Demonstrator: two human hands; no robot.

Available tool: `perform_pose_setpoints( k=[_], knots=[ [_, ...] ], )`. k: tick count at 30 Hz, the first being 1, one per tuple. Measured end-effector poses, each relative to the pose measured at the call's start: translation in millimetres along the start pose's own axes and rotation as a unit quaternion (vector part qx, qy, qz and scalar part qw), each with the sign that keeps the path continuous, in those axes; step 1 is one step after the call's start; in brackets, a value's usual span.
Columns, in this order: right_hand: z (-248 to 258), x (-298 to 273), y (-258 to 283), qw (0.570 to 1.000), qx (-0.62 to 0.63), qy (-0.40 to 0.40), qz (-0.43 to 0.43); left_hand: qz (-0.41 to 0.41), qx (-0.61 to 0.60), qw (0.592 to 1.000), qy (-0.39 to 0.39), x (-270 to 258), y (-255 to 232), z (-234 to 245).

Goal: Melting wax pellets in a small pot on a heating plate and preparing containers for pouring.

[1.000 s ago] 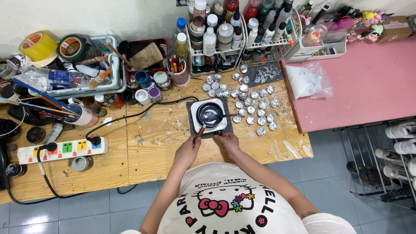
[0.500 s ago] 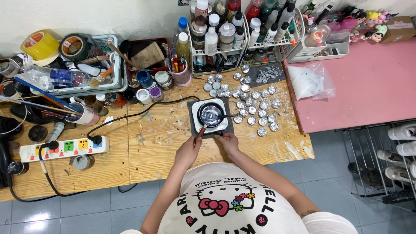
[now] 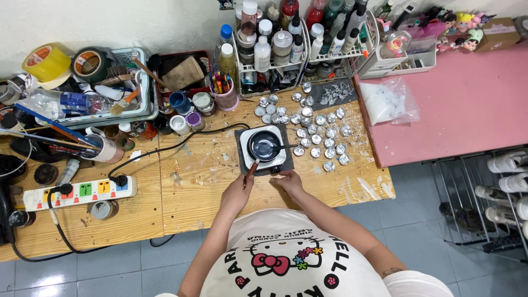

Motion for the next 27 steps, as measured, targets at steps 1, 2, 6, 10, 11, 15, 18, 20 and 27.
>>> perform_pose_setpoints(
  k=[1,2,6,10,11,15,18,20,27],
  knots=[
    [3.5,3.4,-10.1,1.000,0.002,-0.001,-0.001,-0.001,0.002,1.000,0.001,0.4,-0.3,0.1],
    [4.2,6.8,-20.6,1.000,0.007,0.014,-0.005,-0.001,0.003,1.000,0.003,1.1,-0.8,0.0],
    [16.1,7.5,-58.0,0.998,0.048,0.032,-0.025,0.008,0.009,1.000,0.017,2.8,0.3,-1.6],
    [51.9,10.8,-74.3,0.996,0.081,0.005,-0.021,-0.010,0.008,1.000,0.008,1.7,-0.9,0.7],
    [68.4,16.2,-78.9,0.996,0.082,-0.028,0.005,-0.002,0.008,1.000,0.013,1.5,-1.7,1.7],
    [133.7,6.2,-53.0,0.980,0.017,-0.183,0.077,-0.004,-0.023,1.000,0.014,6.2,4.9,-3.8],
    [176.5,-17.3,-10.4,0.951,-0.084,-0.273,0.114,-0.011,-0.048,0.999,-0.003,6.3,6.4,-4.1],
    [186.9,-33.7,13.5,0.939,-0.131,-0.276,0.155,-0.003,-0.057,0.998,-0.004,3.5,7.5,-2.9],
    [197.6,-12.8,53.9,0.912,-0.269,-0.211,0.227,0.045,-0.059,0.997,-0.031,6.6,17.3,-3.6]
  ],
)
Point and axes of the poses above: each hand's wrist, its own x-axis towards the middle knuckle, its own z-axis out of the back of the hand, y = z × x, the point moved 9 cm from there along x, towards the middle knuckle, and after that the axes turned 1 degree about -y, right-handed, at the moved point
